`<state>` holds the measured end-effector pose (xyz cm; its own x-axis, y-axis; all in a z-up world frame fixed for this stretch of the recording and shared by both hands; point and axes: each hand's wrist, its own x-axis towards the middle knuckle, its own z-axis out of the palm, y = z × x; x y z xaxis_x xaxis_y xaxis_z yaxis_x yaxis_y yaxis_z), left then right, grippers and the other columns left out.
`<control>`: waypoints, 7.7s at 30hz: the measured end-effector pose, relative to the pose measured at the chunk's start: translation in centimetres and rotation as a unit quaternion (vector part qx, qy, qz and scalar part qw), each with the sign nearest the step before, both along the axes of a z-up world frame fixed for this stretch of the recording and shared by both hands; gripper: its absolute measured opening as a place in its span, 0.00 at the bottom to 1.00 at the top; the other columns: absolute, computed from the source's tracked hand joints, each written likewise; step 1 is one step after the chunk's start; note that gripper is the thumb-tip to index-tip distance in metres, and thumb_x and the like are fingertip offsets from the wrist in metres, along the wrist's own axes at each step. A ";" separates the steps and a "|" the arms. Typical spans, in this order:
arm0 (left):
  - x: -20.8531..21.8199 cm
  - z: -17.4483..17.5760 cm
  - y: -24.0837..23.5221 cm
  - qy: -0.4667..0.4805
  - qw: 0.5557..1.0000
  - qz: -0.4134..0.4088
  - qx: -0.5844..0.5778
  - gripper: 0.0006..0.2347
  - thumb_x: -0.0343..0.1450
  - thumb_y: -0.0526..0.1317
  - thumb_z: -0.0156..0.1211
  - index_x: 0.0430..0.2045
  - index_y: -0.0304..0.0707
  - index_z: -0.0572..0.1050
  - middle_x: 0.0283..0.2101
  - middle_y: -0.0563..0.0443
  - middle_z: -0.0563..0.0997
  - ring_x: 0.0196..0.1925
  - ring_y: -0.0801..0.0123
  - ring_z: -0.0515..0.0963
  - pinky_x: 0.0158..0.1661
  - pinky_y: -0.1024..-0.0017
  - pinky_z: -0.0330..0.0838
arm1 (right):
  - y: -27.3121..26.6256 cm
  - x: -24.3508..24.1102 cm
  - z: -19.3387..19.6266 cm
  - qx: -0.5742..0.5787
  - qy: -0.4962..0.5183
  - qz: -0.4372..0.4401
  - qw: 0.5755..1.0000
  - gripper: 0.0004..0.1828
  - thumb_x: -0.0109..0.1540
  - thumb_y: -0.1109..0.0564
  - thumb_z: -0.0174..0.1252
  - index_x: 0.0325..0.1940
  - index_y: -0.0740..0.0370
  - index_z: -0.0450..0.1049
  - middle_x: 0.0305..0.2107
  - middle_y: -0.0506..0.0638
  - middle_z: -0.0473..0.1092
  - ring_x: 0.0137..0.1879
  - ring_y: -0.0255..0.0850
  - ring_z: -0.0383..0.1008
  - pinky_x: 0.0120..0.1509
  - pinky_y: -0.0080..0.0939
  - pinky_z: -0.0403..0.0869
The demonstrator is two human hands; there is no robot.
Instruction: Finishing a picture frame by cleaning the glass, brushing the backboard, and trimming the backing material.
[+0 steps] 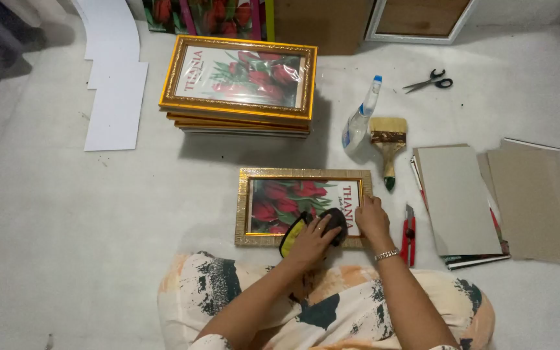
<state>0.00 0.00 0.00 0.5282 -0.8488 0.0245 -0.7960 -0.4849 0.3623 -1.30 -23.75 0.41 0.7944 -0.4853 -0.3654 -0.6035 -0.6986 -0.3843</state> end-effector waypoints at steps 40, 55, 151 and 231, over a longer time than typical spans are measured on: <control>5.3 -3.9 -11.9 -0.051 0.993 0.084 -0.072 0.26 0.73 0.41 0.51 0.70 0.53 0.59 0.75 0.33 0.55 0.73 0.33 0.59 0.53 0.41 0.71 | -3.2 -0.4 1.3 0.094 -0.040 -0.165 0.981 0.27 0.66 0.50 0.46 0.71 0.41 0.65 0.55 0.47 0.76 0.56 0.50 0.77 0.62 0.53 0.74; 8.0 -3.5 -12.7 -0.128 0.990 -0.055 -0.025 0.26 0.73 0.45 0.50 0.70 0.54 0.57 0.75 0.40 0.56 0.72 0.40 0.63 0.58 0.49 0.69 | -1.7 -0.6 3.9 0.174 -0.116 -0.311 0.927 0.26 0.69 0.55 0.40 0.73 0.53 0.60 0.38 0.53 0.74 0.36 0.42 0.79 0.42 0.43 0.80; 15.0 -1.7 7.6 -0.164 0.919 0.356 0.033 0.32 0.69 0.53 0.58 0.71 0.55 0.58 0.68 0.41 0.62 0.52 0.42 0.70 0.41 0.53 0.76 | 0.1 -0.1 4.1 0.050 -0.039 -0.134 0.989 0.22 0.68 0.55 0.42 0.65 0.57 0.69 0.52 0.63 0.67 0.60 0.63 0.72 0.62 0.65 0.71; 2.8 -3.1 -6.9 -0.064 0.996 0.046 -0.047 0.29 0.68 0.51 0.60 0.67 0.59 0.62 0.64 0.42 0.67 0.58 0.41 0.70 0.48 0.50 0.71 | -2.2 0.5 2.0 0.029 -0.027 -0.170 0.985 0.22 0.69 0.54 0.40 0.63 0.54 0.73 0.50 0.61 0.76 0.60 0.61 0.75 0.64 0.61 0.70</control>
